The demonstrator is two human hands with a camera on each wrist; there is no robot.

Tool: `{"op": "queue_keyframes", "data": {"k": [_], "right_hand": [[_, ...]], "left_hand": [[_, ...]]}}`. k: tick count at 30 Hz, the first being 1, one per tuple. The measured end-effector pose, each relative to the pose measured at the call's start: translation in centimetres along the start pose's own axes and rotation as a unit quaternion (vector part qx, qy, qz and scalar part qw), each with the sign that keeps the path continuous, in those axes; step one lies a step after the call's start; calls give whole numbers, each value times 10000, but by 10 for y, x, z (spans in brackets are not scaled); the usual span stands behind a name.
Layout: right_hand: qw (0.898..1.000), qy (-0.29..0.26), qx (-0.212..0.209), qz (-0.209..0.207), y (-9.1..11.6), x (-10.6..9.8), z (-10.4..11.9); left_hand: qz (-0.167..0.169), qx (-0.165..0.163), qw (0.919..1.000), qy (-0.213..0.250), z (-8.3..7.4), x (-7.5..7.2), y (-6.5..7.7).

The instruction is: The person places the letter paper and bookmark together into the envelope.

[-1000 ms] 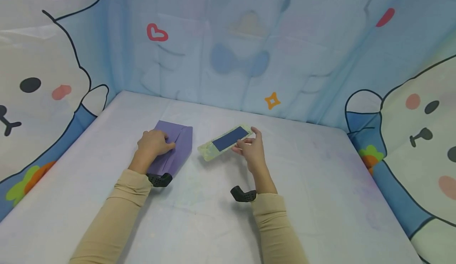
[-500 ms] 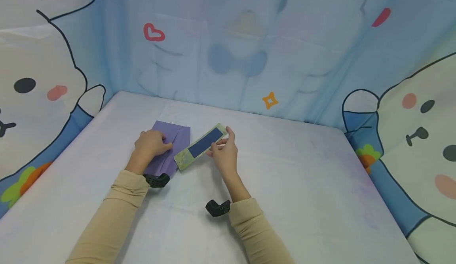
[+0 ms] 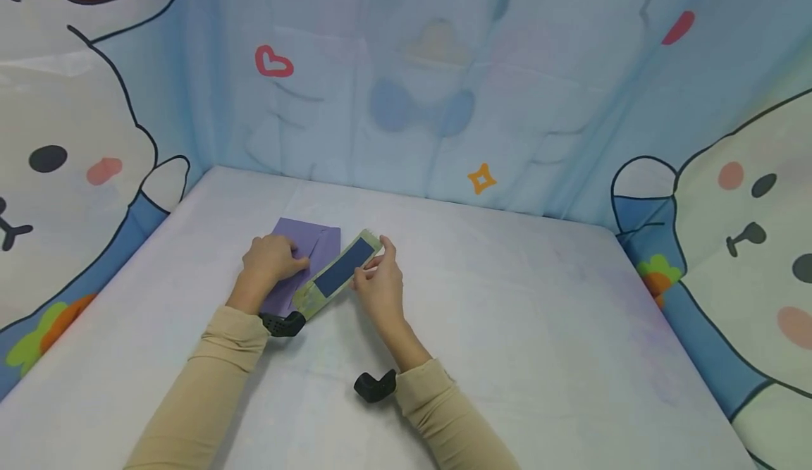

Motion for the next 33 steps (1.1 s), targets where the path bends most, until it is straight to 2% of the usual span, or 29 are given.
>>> {"op": "queue_keyframes", "data": {"k": [13,22,27,33], "right_hand": [[9995,94,-276,-95,5,12,3],[9979,-40,-645,95,8,25,3],[9986,-23,-423,316,8,36,-2],[9976,-89,-228,654,9,47,-6]], "left_hand": [[49,-31,9999,-96,2,0,-1],[2,-60,9998,-166,4,3,-3],[-41,-82,9999,-133,4,2,-4],[62,-121,9998,-129,4,3,-4]]}}
Point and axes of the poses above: each hand's wrist, its own y-axis away from the middle knuckle, its own x-axis out of the palm, z = x × y, the point moved 10 cm from there along -y, towards the middle knuckle, and after that the axes turned 11 degrees about x, right-handed, at the moved point
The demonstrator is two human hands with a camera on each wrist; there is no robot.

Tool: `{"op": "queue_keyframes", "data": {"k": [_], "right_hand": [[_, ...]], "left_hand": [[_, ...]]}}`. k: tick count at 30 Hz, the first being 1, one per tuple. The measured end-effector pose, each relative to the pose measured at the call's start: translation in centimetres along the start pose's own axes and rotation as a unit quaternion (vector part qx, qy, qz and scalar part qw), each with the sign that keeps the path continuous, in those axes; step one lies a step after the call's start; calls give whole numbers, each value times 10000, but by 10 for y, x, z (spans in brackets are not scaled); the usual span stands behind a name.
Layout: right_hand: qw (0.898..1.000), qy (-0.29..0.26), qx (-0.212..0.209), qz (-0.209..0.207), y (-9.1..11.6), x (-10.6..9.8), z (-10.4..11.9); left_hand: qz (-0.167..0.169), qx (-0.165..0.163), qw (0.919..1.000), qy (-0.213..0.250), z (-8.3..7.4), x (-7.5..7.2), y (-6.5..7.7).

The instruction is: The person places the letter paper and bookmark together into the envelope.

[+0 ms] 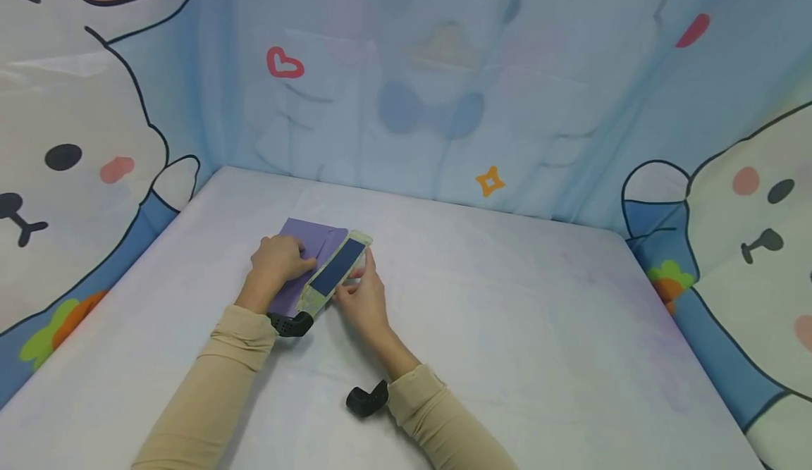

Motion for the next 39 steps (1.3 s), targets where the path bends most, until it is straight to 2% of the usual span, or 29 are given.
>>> {"op": "queue_keyframes", "data": {"k": [7,12,15,19,25,29,34,39], "right_hand": [[9992,-59,130,385,-1,11,-2],[9946,-95,652,807,-5,18,-12],[9897,-301,917,1058,-6,19,-16],[9799,-779,1150,1433,-6,24,-17],[9558,-1481,1463,2077,-2,31,-10],[9492,-1400,1473,2402,-1,31,-3],[9576,-1137,1376,2261,-9,23,-6],[9588,-1281,1814,1770,-22,15,-21]], "left_hand": [[-21,37,10000,-7,0,-1,-1],[-86,75,9999,68,-2,-3,1],[-97,64,9998,139,-1,-4,1],[-60,36,9998,195,0,-4,1],[-80,52,9996,250,2,-4,0],[-147,60,9996,233,5,-8,-1],[-200,56,9994,275,8,-9,-3],[-61,-8,9993,364,5,-2,-2]]}}
Point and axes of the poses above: each hand's wrist, its own y-axis away from the middle knuckle, its own x-axis out of the palm, z = x × y, the point moved 10 cm from there along -y, towards the middle knuckle, and after that the axes turned 11 degrees about x, right-handed, at the moved point
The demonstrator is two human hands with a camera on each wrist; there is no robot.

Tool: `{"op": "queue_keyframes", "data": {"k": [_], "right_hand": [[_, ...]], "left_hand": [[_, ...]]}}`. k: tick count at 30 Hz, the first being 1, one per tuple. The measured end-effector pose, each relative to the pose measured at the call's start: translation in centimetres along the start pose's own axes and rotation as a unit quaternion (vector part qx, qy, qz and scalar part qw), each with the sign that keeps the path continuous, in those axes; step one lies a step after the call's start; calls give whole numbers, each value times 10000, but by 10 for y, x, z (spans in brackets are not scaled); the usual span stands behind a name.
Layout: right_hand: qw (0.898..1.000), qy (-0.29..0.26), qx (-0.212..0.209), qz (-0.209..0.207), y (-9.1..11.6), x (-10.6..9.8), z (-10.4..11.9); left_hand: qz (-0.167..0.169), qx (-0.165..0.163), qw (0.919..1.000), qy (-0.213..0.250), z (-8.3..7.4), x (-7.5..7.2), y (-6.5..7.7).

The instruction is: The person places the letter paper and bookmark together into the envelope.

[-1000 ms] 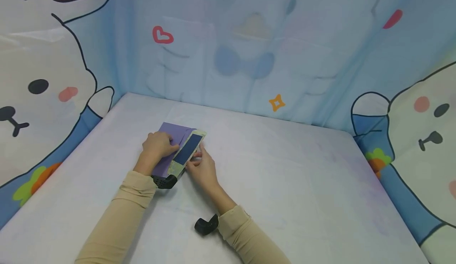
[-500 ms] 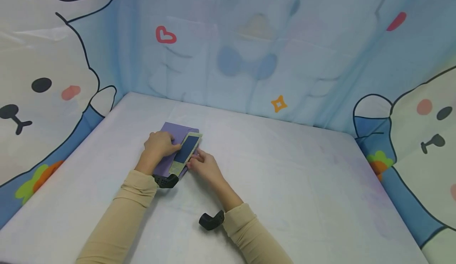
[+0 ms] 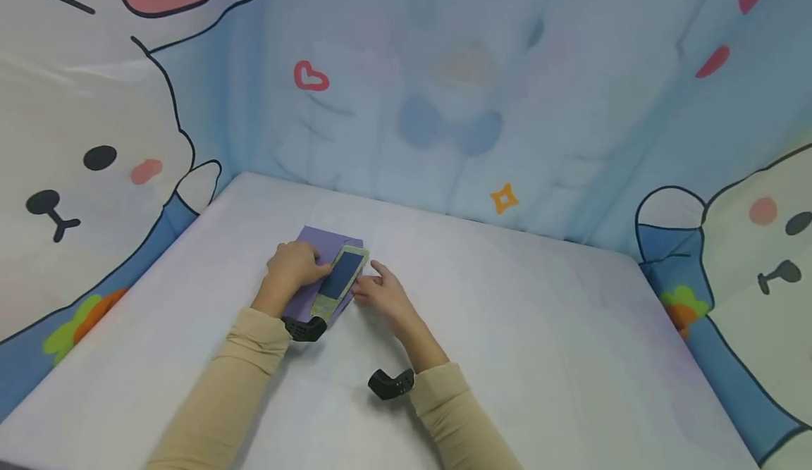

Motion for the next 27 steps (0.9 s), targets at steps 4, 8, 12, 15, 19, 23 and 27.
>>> {"op": "queue_keyframes", "data": {"k": [4,8,12,15,19,23,27], "right_hand": [[9968,-632,286,-385,-15,-14,-4],[9899,-1132,479,-712,-25,-28,-6],[9879,-1164,285,-984,-23,-36,-1],[9877,-1232,42,-965,-22,-35,8],[9876,-1364,-3,-777,-25,-27,20],[9879,-1346,41,-764,-33,-22,24],[9874,-1477,56,-572,-37,-14,29]], "left_hand": [[49,-64,10000,17,-5,11,-1],[52,-106,9999,33,-11,23,-1],[60,-94,9999,5,-18,30,0],[28,-64,10000,-29,-18,26,1],[-21,-84,9999,-82,-12,16,2],[-103,-42,9999,-105,-6,5,0],[-209,112,9996,-124,-1,-4,-2]]}}
Point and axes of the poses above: each hand's wrist, its own y-axis away from the middle knuckle, its own x-axis out of the palm, z = x × y, the point moved 10 cm from there along -y, towards the middle knuckle, and after that the axes turned 11 degrees about x, right-handed, at the moved point
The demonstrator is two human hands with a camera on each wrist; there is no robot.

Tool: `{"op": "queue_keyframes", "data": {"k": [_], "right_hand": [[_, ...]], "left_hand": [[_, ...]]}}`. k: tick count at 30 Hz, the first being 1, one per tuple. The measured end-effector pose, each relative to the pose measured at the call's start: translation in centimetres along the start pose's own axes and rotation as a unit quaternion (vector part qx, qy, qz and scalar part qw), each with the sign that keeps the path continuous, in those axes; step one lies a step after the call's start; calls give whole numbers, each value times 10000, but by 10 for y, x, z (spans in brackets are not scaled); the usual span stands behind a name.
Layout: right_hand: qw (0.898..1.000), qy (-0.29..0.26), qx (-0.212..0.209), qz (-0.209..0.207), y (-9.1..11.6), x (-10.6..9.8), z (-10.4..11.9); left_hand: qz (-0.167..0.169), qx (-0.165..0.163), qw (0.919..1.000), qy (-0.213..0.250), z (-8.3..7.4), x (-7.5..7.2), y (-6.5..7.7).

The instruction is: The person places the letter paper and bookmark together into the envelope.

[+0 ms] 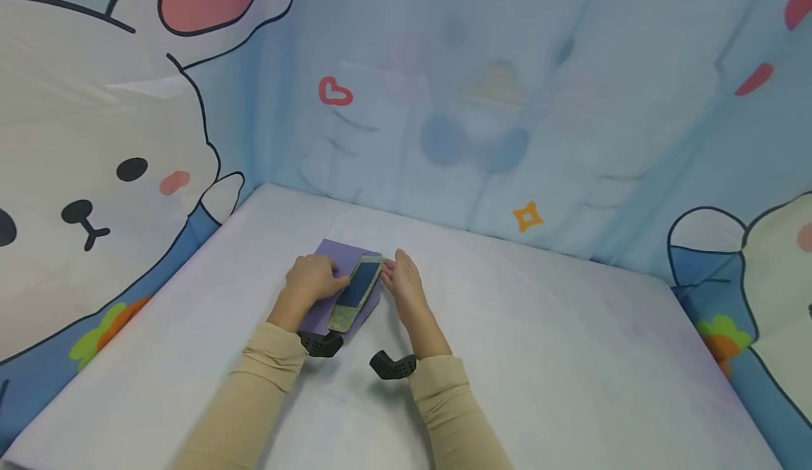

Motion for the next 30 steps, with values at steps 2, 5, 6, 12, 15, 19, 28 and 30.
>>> {"op": "queue_keyframes", "data": {"k": [2,5,6,12,15,19,28,30], "right_hand": [[9999,-95,45,62,0,1,-1],[9998,-128,53,109,1,0,-2],[9998,-152,63,112,1,0,-2],[9993,345,9,130,6,3,-2],[9969,767,-89,126,9,7,-2],[9939,1071,-134,229,11,14,-4],[9942,767,48,745,10,23,-8],[9964,523,128,650,9,19,-8]], "left_hand": [[-32,107,9999,8,-1,-2,-1],[-19,229,9997,58,-1,-2,-2],[-12,276,9996,52,-1,-2,-3],[63,363,9993,25,-1,-2,-4],[95,333,9994,47,-1,-1,-3],[72,321,9994,78,-2,-1,-2],[30,307,9995,58,-3,-2,0],[25,297,9995,48,-4,-1,-1]]}}
Point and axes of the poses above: each hand's wrist, its own y-axis away from the middle knuckle, its own x-axis out of the palm, z = x × y, the point moved 10 cm from there along -y, towards the middle knuckle, and after that the axes turned 11 degrees about x, right-handed, at the moved point
